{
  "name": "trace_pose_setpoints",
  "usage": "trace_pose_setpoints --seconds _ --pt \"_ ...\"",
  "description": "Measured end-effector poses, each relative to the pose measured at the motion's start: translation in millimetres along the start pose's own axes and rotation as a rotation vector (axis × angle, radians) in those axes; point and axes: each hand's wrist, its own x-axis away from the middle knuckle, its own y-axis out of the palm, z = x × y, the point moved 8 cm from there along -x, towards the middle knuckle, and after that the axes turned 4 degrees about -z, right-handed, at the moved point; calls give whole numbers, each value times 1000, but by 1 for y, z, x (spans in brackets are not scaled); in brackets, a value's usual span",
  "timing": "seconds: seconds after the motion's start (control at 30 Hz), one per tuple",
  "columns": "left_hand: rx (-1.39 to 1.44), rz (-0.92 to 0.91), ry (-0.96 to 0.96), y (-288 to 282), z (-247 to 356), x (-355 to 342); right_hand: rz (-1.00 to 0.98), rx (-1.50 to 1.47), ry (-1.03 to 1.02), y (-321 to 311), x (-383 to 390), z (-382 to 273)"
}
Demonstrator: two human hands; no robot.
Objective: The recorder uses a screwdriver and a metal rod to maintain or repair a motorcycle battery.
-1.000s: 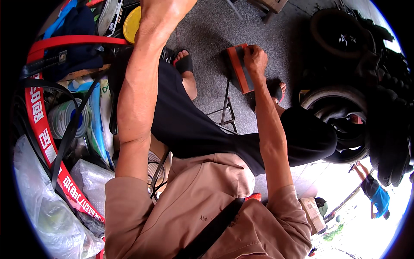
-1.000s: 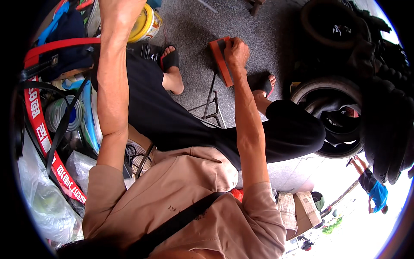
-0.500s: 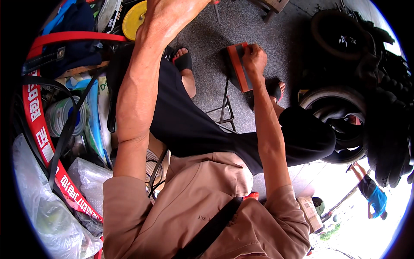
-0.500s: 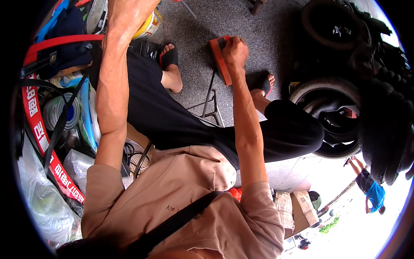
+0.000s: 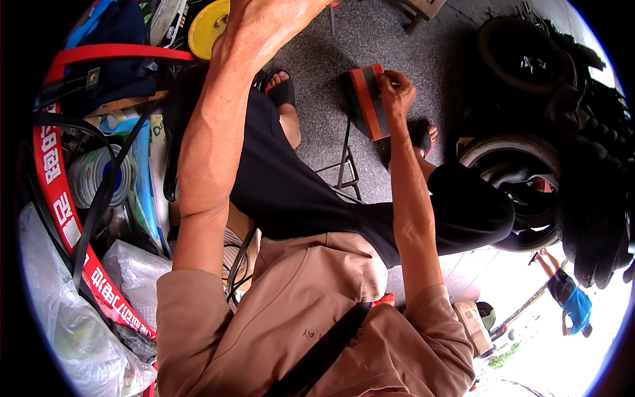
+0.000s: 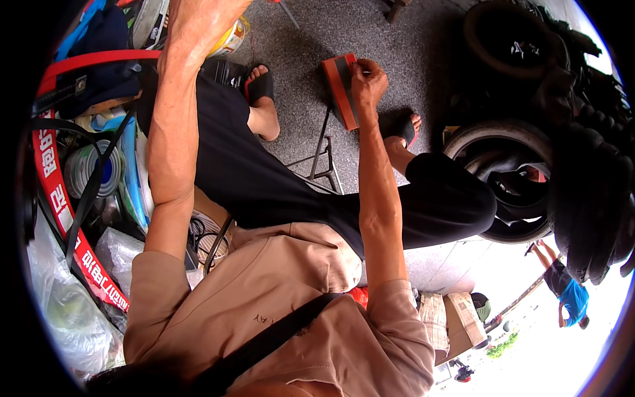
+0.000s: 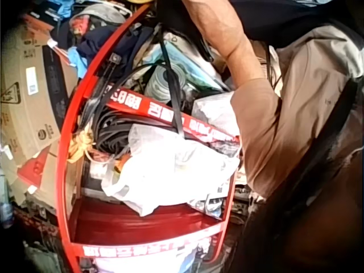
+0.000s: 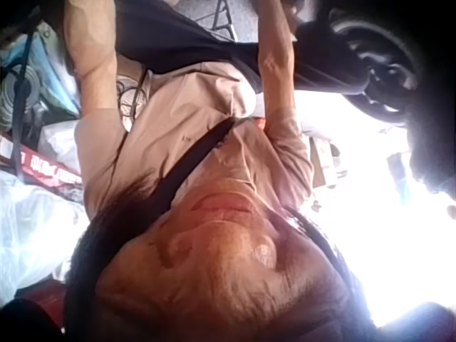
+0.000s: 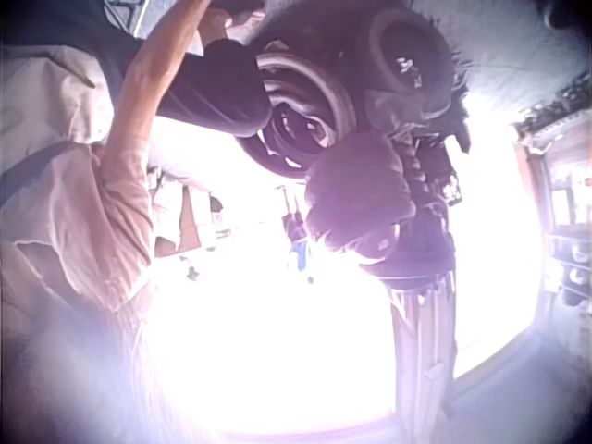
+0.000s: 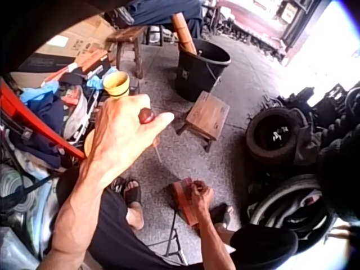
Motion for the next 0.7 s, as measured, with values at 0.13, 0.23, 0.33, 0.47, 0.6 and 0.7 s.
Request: trace_pose_setpoints --seconds 0.13,0.23,0.33,0.47,0.6,0.7 --pt "-35 -11 16 2 0 0 -5 54 -51 1 2 -3" --pt "-21 -39 11 5 -2 0 13 92 -89 -1 6 -14" --pt "-42 -50 41 0 7 4 24 203 -126 -4 8 -26" --pt "-141 16 94 3 6 3 0 410 -227 4 10 -45" --pt "-166 -30 57 9 -1 -4 -78 594 -231 15 6 -47" --pt "-142 -17 95 11 -3 -3 -97 611 -243 15 3 -46"
